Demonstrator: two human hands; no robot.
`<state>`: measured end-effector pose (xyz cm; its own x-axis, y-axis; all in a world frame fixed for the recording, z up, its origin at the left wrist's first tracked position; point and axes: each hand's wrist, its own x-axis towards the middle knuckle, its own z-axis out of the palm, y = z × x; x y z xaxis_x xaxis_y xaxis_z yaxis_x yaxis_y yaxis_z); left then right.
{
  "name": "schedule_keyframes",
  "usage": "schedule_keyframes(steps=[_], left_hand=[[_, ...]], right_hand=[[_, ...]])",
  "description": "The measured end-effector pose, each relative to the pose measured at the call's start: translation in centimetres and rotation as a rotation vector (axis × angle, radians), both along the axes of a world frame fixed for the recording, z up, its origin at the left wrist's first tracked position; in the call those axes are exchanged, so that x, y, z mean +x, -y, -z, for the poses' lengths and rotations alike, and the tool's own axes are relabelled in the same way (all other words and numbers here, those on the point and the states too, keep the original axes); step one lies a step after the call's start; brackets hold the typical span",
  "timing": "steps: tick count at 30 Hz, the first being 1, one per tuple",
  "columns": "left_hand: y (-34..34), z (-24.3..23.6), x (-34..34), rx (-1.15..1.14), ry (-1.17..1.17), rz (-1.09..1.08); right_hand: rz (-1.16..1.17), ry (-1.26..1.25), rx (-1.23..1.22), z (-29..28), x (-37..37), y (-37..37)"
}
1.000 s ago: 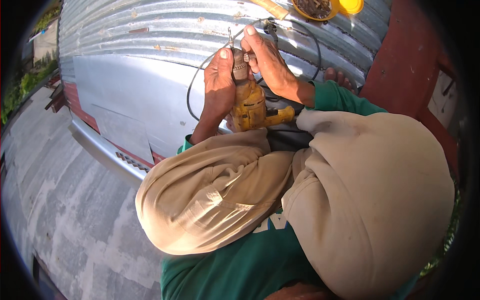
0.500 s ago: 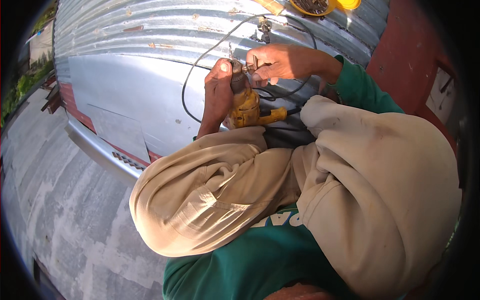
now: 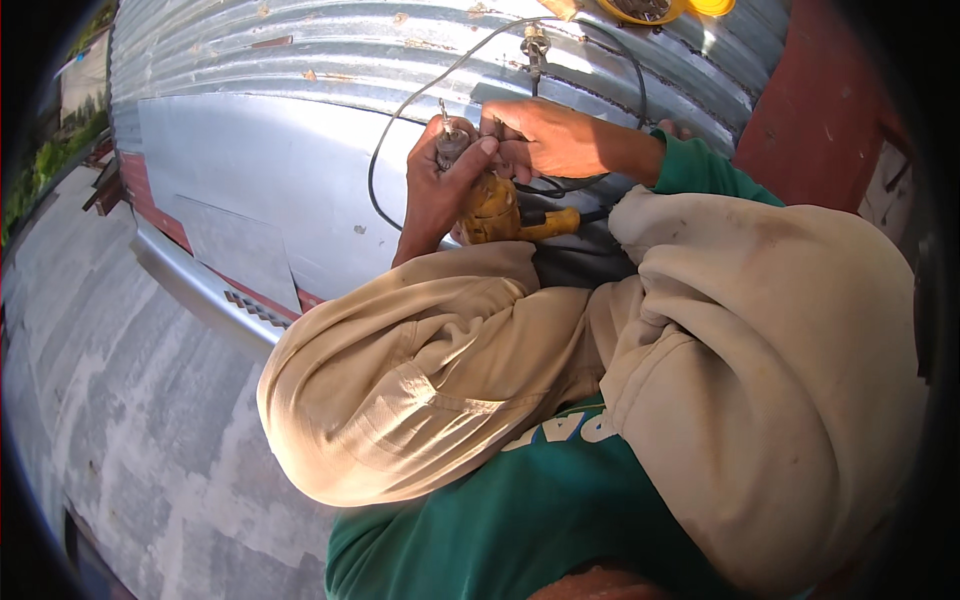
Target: Two workers install a metal sheet on a corrugated roof using a drill and hammer.
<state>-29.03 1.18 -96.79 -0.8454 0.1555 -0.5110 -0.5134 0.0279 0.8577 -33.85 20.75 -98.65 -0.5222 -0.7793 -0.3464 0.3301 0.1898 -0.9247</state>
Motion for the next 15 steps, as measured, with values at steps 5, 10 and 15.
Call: schedule_keyframes(steps=[5,10,15], left_hand=[[0.4,0.1,0.0,-0.07,0.0,-0.02],[0.6,0.5,-0.2,-0.043,-0.023,-0.015],[0.5,0.7,-0.1,0.011,-0.014,0.005]], right_hand=[[-0.026,0.133,-0.025,-0.4,0.1,-0.6],[0.013,0.493,-0.114,-0.7,0.1,-0.5],[-0.114,0.225,-0.057,0.8,-0.5,0.1]])
